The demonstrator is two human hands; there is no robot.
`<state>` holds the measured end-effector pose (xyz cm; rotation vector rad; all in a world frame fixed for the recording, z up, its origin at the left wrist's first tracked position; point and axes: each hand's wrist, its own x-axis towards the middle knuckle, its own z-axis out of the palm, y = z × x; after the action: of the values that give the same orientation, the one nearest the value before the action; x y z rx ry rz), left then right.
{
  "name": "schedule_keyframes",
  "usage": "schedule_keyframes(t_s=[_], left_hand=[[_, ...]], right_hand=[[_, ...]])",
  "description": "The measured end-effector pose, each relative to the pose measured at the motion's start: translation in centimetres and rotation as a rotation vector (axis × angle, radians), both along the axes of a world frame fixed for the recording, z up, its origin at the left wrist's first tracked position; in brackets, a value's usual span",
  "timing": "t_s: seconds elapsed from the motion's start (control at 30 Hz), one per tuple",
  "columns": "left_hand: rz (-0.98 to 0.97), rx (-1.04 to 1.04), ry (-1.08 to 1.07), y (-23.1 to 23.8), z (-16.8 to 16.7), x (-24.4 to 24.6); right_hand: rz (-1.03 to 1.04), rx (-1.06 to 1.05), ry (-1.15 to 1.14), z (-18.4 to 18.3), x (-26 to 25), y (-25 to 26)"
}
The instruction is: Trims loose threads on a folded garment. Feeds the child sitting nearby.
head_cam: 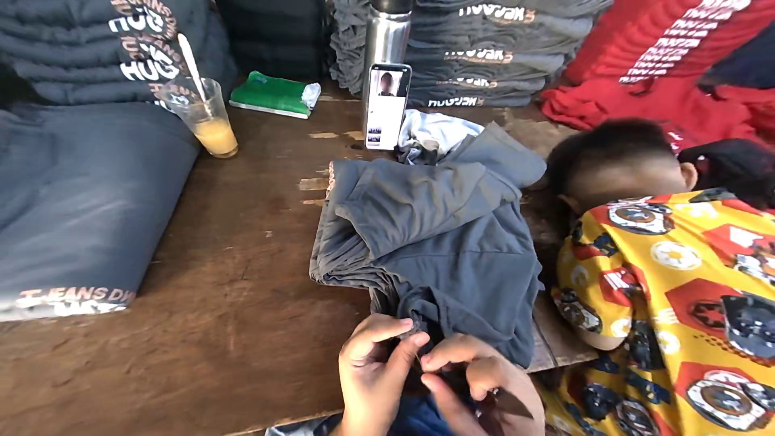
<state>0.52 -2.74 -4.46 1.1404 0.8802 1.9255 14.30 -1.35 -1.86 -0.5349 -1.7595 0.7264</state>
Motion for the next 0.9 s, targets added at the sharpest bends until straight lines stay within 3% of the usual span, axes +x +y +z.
schedule_keyframes(t_s=[0.17,0.3,0.5,0.9], left_hand=[[-0.016,-0.002,-0.054,0.0,-0.2,-0.4],[-0.105,0.015,-0.122,-0.2,-0.3,-0.7],[-0.180,0.030,-0.140,-0.5,-0.2,-1.1],[-0.167,-0.009,-0.152,-0.6,0.0,-1.3]], right_hand=[[-0.275,0.028,-0.442,1.1,3.4,1.8],[-0.321,0.118,-0.674,0.2,3.7,2.1],[-0.368,0.205,-0.729,0.1,2.2,2.2],[-0.340,0.177,-0.668,-0.1,1.2,2.7]])
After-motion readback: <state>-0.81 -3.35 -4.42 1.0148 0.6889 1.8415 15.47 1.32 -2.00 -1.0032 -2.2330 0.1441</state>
